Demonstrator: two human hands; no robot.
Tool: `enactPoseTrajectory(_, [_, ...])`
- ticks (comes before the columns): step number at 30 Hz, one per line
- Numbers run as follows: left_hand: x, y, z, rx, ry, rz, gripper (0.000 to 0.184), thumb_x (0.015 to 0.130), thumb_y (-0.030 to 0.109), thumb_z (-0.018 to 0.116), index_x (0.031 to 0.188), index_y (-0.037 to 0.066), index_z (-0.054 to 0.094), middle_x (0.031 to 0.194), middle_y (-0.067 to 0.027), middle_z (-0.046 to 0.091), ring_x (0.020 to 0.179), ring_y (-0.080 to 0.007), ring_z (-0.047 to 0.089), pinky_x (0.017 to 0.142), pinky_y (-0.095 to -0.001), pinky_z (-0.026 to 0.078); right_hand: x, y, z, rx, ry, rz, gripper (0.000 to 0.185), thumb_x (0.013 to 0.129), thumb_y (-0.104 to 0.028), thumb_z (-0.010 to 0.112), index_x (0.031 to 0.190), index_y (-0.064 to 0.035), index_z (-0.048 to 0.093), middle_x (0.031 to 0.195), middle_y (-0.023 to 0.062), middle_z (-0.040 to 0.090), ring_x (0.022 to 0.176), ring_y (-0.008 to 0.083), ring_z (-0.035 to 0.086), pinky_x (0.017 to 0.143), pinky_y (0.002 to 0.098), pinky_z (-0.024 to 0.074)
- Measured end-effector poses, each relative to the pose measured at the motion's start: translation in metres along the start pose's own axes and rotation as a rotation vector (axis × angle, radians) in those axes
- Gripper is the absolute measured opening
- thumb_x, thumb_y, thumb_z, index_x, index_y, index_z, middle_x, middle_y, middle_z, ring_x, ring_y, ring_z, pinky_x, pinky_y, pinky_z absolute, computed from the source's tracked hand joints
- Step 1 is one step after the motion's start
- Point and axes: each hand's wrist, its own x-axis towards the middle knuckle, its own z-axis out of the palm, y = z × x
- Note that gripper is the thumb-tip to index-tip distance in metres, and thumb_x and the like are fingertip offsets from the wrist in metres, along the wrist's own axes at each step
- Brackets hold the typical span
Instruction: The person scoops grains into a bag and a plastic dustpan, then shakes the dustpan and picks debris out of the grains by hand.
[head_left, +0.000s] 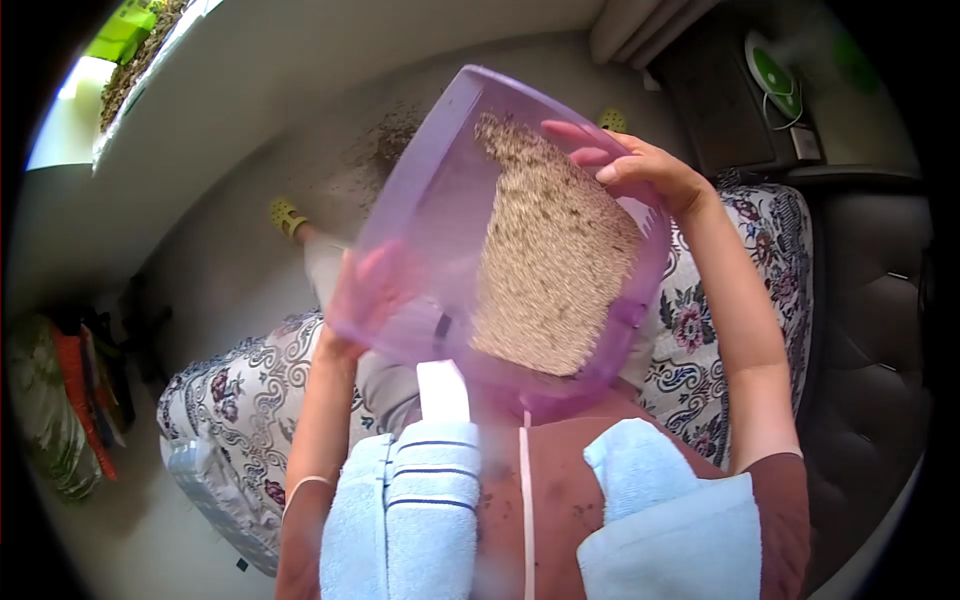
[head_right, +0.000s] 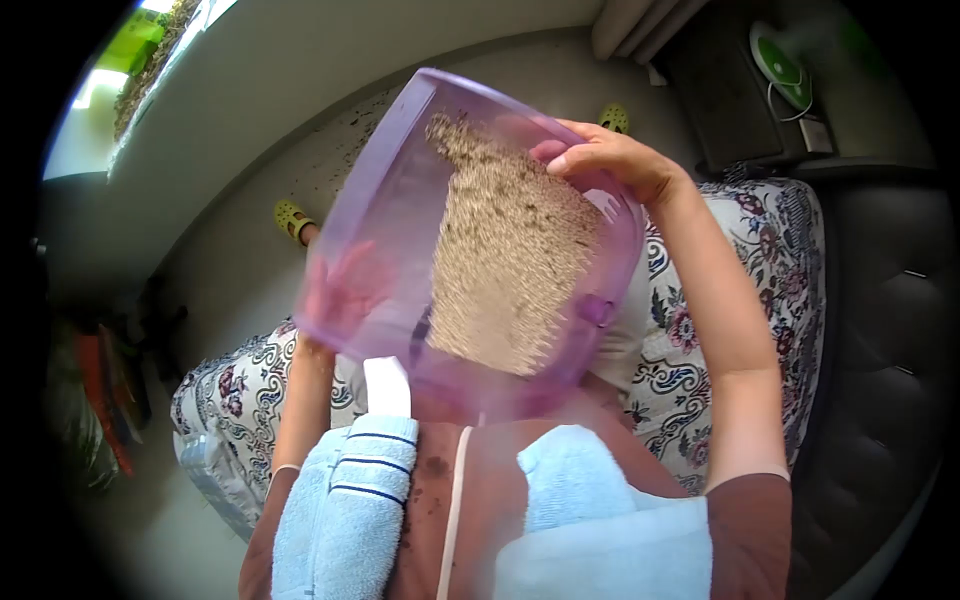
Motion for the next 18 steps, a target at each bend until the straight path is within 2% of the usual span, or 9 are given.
enactPoseTrajectory(2, [-0.005,-0.027,0.017,-0.392,-0.237,0.023,0.078,0.092,0.066,0.039,0.145,0.009,0.034,0.134,-0.0164,0.049,0.127,-0.0320,0.046,0.110,-0.0439,0.033,0.006,0.002,-0.003,0.096,0.033,-0.050,0.074,0.077,-0.020,0.062,0.147,-0.0130,0.038,0.106,0.0020,0.050,0.090,0.0106,0.052,0.078,0.0256,0.0454])
enactPoseTrajectory(3, [-0.001,-0.033,0.033,-0.448,-0.155,0.113,0.079,0.091,0.068,0.039,0.145,0.010,0.034,0.133,-0.0165,0.049,0.127,-0.0333,0.045,0.110,-0.0455,0.031,0.010,0.000,0.003,0.103,0.091,-0.078,0.075,0.077,-0.019,0.061,0.147,-0.0132,0.037,0.103,0.0010,0.049,0.087,0.0097,0.051,0.075,0.0255,0.0453])
enactPoseTrajectory(5, [0.012,-0.036,0.064,-0.556,0.018,0.301,0.082,0.088,0.072,0.038,0.144,0.013,0.034,0.131,-0.0167,0.050,0.128,-0.0359,0.043,0.112,-0.0486,0.027,0.023,0.017,0.004,0.026,0.215,-0.133,0.077,0.076,-0.019,0.062,0.148,-0.0129,0.036,0.116,0.0029,0.052,0.095,0.0131,0.051,0.083,0.0263,0.0445])
enactPoseTrajectory(6, [0.027,-0.040,0.061,-0.507,0.108,0.413,0.076,0.089,0.071,0.038,0.139,0.014,0.039,0.128,-0.0161,0.050,0.125,-0.0344,0.045,0.111,-0.0480,0.029,0.029,0.018,0.023,-0.052,0.306,-0.232,0.078,0.076,-0.016,0.062,0.148,-0.0117,0.035,0.136,0.0049,0.047,0.109,0.0177,0.050,0.095,0.0283,0.0406])
enactPoseTrajectory(7, [0.037,-0.037,0.051,-0.538,0.109,0.399,0.074,0.090,0.070,0.039,0.138,0.014,0.040,0.127,-0.0156,0.050,0.125,-0.0336,0.045,0.111,-0.0475,0.030,0.036,0.027,0.038,-0.046,0.358,-0.282,0.082,0.073,-0.015,0.061,0.149,-0.0160,0.033,0.141,-0.0007,0.042,0.119,0.0143,0.043,0.094,0.0277,0.0413])
enactPoseTrajectory(10, [0.040,-0.022,0.031,-0.552,0.109,0.330,0.068,0.092,0.065,0.042,0.134,0.012,0.043,0.122,-0.0143,0.050,0.120,-0.0292,0.048,0.106,-0.0435,0.036,0.043,0.039,0.052,0.046,0.355,-0.259,0.083,0.074,-0.017,0.060,0.151,-0.0166,0.029,0.140,0.0083,0.045,0.120,0.0211,0.048,0.097,0.0326,0.0423])
enactPoseTrajectory(13, [0.042,-0.022,0.064,-0.247,0.443,0.311,0.066,0.094,0.063,0.039,0.131,0.009,0.045,0.120,-0.0174,0.055,0.114,-0.0289,0.053,0.098,-0.0391,0.044,0.037,0.054,0.026,0.293,0.271,-0.101,0.082,0.077,-0.021,0.058,0.151,-0.0159,0.025,0.139,0.0151,0.046,0.116,0.0247,0.054,0.097,0.0349,0.0441])
enactPoseTrajectory(15, [0.048,-0.024,0.063,-0.311,0.378,0.269,0.066,0.094,0.063,0.038,0.130,0.008,0.046,0.118,-0.0173,0.056,0.110,-0.0283,0.056,0.095,-0.0378,0.046,0.041,0.071,0.028,0.438,0.272,-0.198,0.077,0.079,-0.016,0.056,0.150,-0.0080,0.027,0.140,0.0155,0.045,0.121,0.0238,0.051,0.099,0.0315,0.0426])
enactPoseTrajectory(18, [0.057,-0.020,-0.016,-0.444,0.233,0.140,0.068,0.094,0.064,0.037,0.129,0.007,0.048,0.116,-0.0191,0.058,0.110,-0.0301,0.057,0.095,-0.0386,0.047,0.046,0.071,0.086,0.129,0.519,-0.263,0.079,0.081,-0.017,0.059,0.150,-0.0009,0.024,0.153,0.0135,0.029,0.136,0.0187,0.034,0.106,0.0288,0.0323])
